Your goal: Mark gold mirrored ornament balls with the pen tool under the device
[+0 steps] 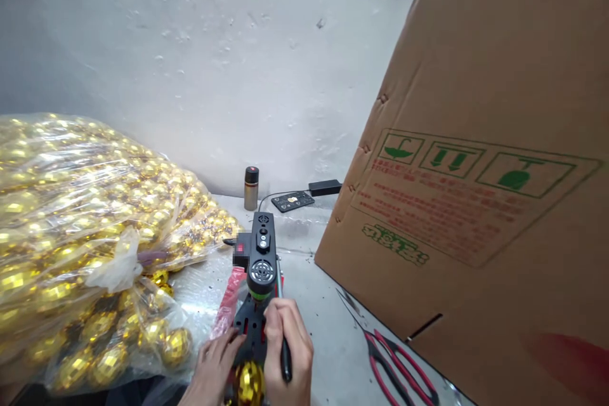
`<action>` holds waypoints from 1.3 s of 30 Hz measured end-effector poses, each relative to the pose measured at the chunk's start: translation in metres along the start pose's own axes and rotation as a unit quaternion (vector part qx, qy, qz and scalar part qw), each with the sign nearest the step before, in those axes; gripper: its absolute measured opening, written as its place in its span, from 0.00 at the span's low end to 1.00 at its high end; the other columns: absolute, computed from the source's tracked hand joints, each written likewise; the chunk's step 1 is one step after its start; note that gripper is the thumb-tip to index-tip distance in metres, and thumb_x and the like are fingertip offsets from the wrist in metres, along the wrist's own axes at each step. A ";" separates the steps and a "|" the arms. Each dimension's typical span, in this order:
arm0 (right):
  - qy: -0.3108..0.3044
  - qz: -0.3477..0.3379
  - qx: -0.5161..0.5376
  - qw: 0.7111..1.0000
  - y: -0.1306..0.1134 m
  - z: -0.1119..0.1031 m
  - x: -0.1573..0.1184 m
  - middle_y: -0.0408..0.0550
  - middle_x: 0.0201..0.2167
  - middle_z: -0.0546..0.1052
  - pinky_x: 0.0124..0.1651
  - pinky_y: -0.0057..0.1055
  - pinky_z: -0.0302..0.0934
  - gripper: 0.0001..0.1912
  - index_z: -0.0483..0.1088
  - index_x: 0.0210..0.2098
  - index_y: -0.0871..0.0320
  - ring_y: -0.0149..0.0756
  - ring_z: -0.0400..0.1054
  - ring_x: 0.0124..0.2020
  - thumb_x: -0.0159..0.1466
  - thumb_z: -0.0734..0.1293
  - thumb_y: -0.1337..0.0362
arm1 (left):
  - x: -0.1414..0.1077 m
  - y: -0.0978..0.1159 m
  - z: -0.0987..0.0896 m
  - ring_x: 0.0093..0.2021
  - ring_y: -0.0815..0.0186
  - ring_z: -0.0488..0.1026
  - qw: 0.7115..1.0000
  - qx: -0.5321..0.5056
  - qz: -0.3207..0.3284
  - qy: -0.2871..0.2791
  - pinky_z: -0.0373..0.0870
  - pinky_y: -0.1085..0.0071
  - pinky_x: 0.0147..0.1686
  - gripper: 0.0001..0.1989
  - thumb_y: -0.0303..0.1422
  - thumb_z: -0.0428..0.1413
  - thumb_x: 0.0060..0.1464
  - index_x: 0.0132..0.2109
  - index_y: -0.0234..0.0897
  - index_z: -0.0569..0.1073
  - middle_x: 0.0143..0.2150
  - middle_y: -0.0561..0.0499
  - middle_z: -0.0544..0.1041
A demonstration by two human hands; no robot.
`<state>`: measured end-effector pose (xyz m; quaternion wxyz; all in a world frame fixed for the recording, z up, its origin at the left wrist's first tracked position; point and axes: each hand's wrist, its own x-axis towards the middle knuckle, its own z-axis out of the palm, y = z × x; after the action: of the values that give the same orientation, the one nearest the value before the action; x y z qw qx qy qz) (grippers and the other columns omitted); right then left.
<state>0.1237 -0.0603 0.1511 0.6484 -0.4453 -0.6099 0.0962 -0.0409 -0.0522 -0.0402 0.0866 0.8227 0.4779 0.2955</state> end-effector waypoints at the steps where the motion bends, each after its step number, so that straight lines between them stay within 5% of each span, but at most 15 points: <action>1: 0.008 0.011 0.007 1.000 0.003 0.003 -0.005 0.41 0.28 0.68 0.28 0.24 0.59 0.14 0.67 0.33 0.55 0.28 0.63 0.25 0.75 0.58 0.67 | 0.007 -0.008 -0.007 0.60 0.45 0.75 1.000 0.016 -0.004 0.004 0.74 0.52 0.55 0.30 0.44 0.61 0.57 0.65 0.42 0.70 0.63 0.37 0.76; 4: 0.038 0.052 0.018 0.998 0.009 0.010 -0.016 0.42 0.29 0.68 0.30 0.27 0.57 0.15 0.66 0.32 0.55 0.29 0.61 0.25 0.75 0.57 0.65 | 0.057 -0.035 -0.041 0.63 0.50 0.72 0.992 0.074 -0.097 0.029 0.71 0.52 0.60 0.21 0.33 0.48 0.66 0.62 0.36 0.71 0.64 0.36 0.75; 7: 0.043 0.065 0.013 0.997 0.011 0.013 -0.021 0.42 0.30 0.67 0.30 0.28 0.56 0.15 0.66 0.32 0.55 0.29 0.59 0.25 0.76 0.57 0.64 | 0.121 -0.062 -0.077 0.63 0.48 0.71 0.963 0.117 -0.241 0.024 0.69 0.51 0.61 0.23 0.24 0.46 0.62 0.62 0.28 0.70 0.62 0.30 0.74; 10: 0.035 0.042 -0.005 0.998 0.016 0.010 -0.020 0.42 0.29 0.67 0.28 0.27 0.56 0.14 0.66 0.32 0.55 0.28 0.59 0.23 0.76 0.58 0.64 | 0.163 -0.083 -0.096 0.61 0.44 0.71 0.953 0.106 -0.284 0.018 0.70 0.50 0.58 0.22 0.23 0.49 0.59 0.59 0.26 0.71 0.58 0.27 0.75; 13: 0.011 -0.008 -0.016 1.000 0.020 0.006 -0.016 0.42 0.28 0.67 0.25 0.26 0.56 0.14 0.66 0.32 0.55 0.28 0.59 0.22 0.75 0.57 0.67 | 0.177 -0.092 -0.100 0.61 0.44 0.72 0.950 0.061 -0.307 -0.009 0.69 0.53 0.58 0.18 0.27 0.54 0.58 0.54 0.30 0.74 0.55 0.31 0.78; 17: 0.018 -0.034 -0.015 0.999 0.014 0.004 -0.008 0.41 0.27 0.68 0.24 0.25 0.57 0.14 0.65 0.32 0.55 0.27 0.60 0.21 0.74 0.57 0.70 | 0.174 -0.085 -0.101 0.51 0.47 0.79 0.942 -0.046 -0.326 -0.057 0.74 0.58 0.49 0.15 0.36 0.56 0.58 0.48 0.31 0.76 0.46 0.36 0.82; 22: 0.029 0.000 -0.015 0.999 -0.001 0.005 0.007 0.40 0.25 0.65 0.24 0.24 0.56 0.16 0.64 0.29 0.55 0.27 0.60 0.22 0.74 0.58 0.68 | 0.140 -0.047 -0.101 0.36 0.59 0.81 0.917 -0.228 -0.309 -0.108 0.76 0.68 0.33 0.29 0.54 0.45 0.64 0.52 0.35 0.74 0.41 0.46 0.83; 26: 0.036 0.015 -0.016 0.999 -0.008 0.006 0.018 0.40 0.24 0.64 0.28 0.25 0.58 0.17 0.63 0.28 0.55 0.28 0.61 0.25 0.75 0.58 0.67 | 0.103 -0.016 -0.081 0.50 0.59 0.79 0.884 -0.363 -0.284 -0.078 0.76 0.66 0.45 0.27 0.53 0.50 0.62 0.55 0.37 0.72 0.52 0.44 0.81; 30: 0.037 0.008 -0.020 0.999 -0.009 0.006 0.020 0.39 0.23 0.64 0.28 0.26 0.57 0.18 0.62 0.27 0.55 0.29 0.60 0.24 0.75 0.57 0.67 | 0.082 0.003 -0.045 0.53 0.55 0.79 0.860 -0.421 -0.287 -0.025 0.75 0.60 0.53 0.29 0.52 0.58 0.55 0.55 0.36 0.69 0.52 0.41 0.80; 34: 0.024 0.004 -0.017 1.000 -0.006 0.004 0.013 0.40 0.25 0.65 0.29 0.26 0.57 0.17 0.63 0.29 0.55 0.29 0.61 0.26 0.75 0.57 0.68 | 0.075 0.013 -0.023 0.55 0.52 0.78 0.887 -0.382 -0.259 0.007 0.73 0.53 0.57 0.28 0.50 0.59 0.56 0.56 0.37 0.67 0.53 0.40 0.80; 39: 0.026 0.006 -0.017 1.000 -0.005 0.004 0.008 0.41 0.25 0.66 0.29 0.26 0.58 0.16 0.64 0.29 0.55 0.29 0.63 0.26 0.74 0.57 0.69 | 0.069 0.015 -0.024 0.59 0.48 0.76 0.936 -0.297 -0.190 0.001 0.70 0.46 0.60 0.26 0.44 0.59 0.57 0.59 0.39 0.69 0.59 0.39 0.78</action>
<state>0.1197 -0.0563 0.1598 0.6556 -0.4622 -0.5920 0.0783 -0.0177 -0.0054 0.0137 0.3808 0.6530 0.5160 0.4029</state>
